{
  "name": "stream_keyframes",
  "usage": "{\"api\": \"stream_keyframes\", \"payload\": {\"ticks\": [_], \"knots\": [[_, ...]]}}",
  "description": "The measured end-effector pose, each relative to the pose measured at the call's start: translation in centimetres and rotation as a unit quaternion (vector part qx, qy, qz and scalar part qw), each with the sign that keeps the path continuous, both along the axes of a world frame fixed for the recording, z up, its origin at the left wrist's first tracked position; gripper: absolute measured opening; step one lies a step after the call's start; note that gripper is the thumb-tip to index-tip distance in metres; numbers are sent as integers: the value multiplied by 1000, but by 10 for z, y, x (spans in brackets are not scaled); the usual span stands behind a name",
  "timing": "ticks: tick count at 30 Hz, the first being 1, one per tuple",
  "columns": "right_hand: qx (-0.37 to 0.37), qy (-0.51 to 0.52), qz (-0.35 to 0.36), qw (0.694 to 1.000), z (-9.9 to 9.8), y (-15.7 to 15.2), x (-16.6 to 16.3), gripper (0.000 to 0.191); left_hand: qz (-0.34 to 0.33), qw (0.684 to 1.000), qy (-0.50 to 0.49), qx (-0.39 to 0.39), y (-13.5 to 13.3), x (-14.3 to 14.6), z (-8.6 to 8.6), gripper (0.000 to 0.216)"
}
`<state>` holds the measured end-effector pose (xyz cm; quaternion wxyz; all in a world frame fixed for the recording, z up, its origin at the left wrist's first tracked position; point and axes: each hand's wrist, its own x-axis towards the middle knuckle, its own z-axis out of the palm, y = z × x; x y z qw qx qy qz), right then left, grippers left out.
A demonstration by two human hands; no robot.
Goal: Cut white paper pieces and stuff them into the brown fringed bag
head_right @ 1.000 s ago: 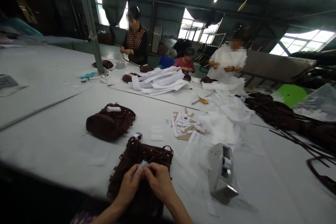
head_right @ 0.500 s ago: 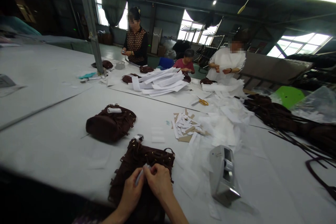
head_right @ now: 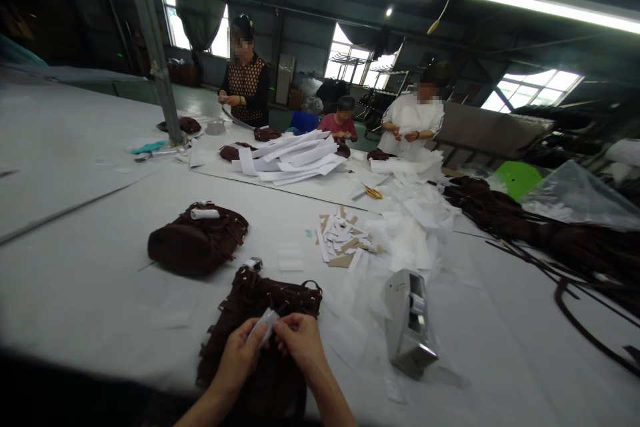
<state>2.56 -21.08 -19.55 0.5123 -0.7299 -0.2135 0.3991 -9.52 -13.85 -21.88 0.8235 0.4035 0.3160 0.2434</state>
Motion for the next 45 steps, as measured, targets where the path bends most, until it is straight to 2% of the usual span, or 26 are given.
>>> {"api": "stream_keyframes", "payload": {"ticks": [3, 6, 9, 12, 14, 15, 16, 18, 20, 21, 23, 24, 28, 31, 34, 37, 40, 45], "knots": [[17, 22, -31, 999, -4, 0, -3, 34, -33, 995, -26, -91, 2, 2, 5, 30], [50, 58, -25, 997, -8, 2, -8, 42, -70, 977, -59, -193, 5, 2, 15, 19], [134, 183, -19, 974, -10, 4, -14, 44, -109, 949, -79, -284, 7, 0, 29, 29], [183, 284, -17, 941, -13, 6, -18, 46, -122, 896, -134, -406, 11, -4, 40, 40], [177, 279, -16, 944, -14, 9, -20, 44, -126, 851, -164, -483, 14, -6, 43, 41], [170, 267, -16, 948, -15, 10, -20, 43, -127, 841, -164, -499, 15, -8, 42, 40], [163, 252, -17, 954, -16, 11, -21, 41, -126, 849, -150, -491, 17, -9, 40, 38], [145, 215, -27, 965, -17, 12, -21, 39, -110, 900, -102, -409, 18, -10, 33, 29], [133, 176, -49, 974, -18, 10, -21, 39, -86, 962, -53, -254, 19, -11, 26, 22], [128, 160, -67, 976, -18, 9, -21, 41, -78, 981, -33, -173, 18, -10, 23, 23], [108, 143, -91, 980, -16, 6, -22, 47, -73, 996, -5, -50, 17, -9, 18, 35], [94, 138, -95, 981, -15, 6, -24, 49, -78, 997, 8, -14, 17, -8, 17, 40], [73, 106, -76, 989, -7, 16, -30, 52, -80, 993, 40, 73, 14, -2, 14, 49], [86, 87, -72, 990, -6, 30, -31, 48, -74, 995, 32, 61, 15, -2, 15, 45], [92, 80, -72, 990, -8, 36, -30, 45, -94, 994, -13, -59, 15, -11, 18, 35], [94, 80, -76, 989, -10, 36, -26, 43, -74, 985, -24, -152, 12, -21, 20, 29], [99, 77, -72, 989, -11, 35, -22, 43, -45, 987, 0, -151, 9, -26, 20, 29], [108, 53, -71, 990, -13, 37, -30, 43, -36, 990, 9, -134, 4, -24, 13, 36]]}}
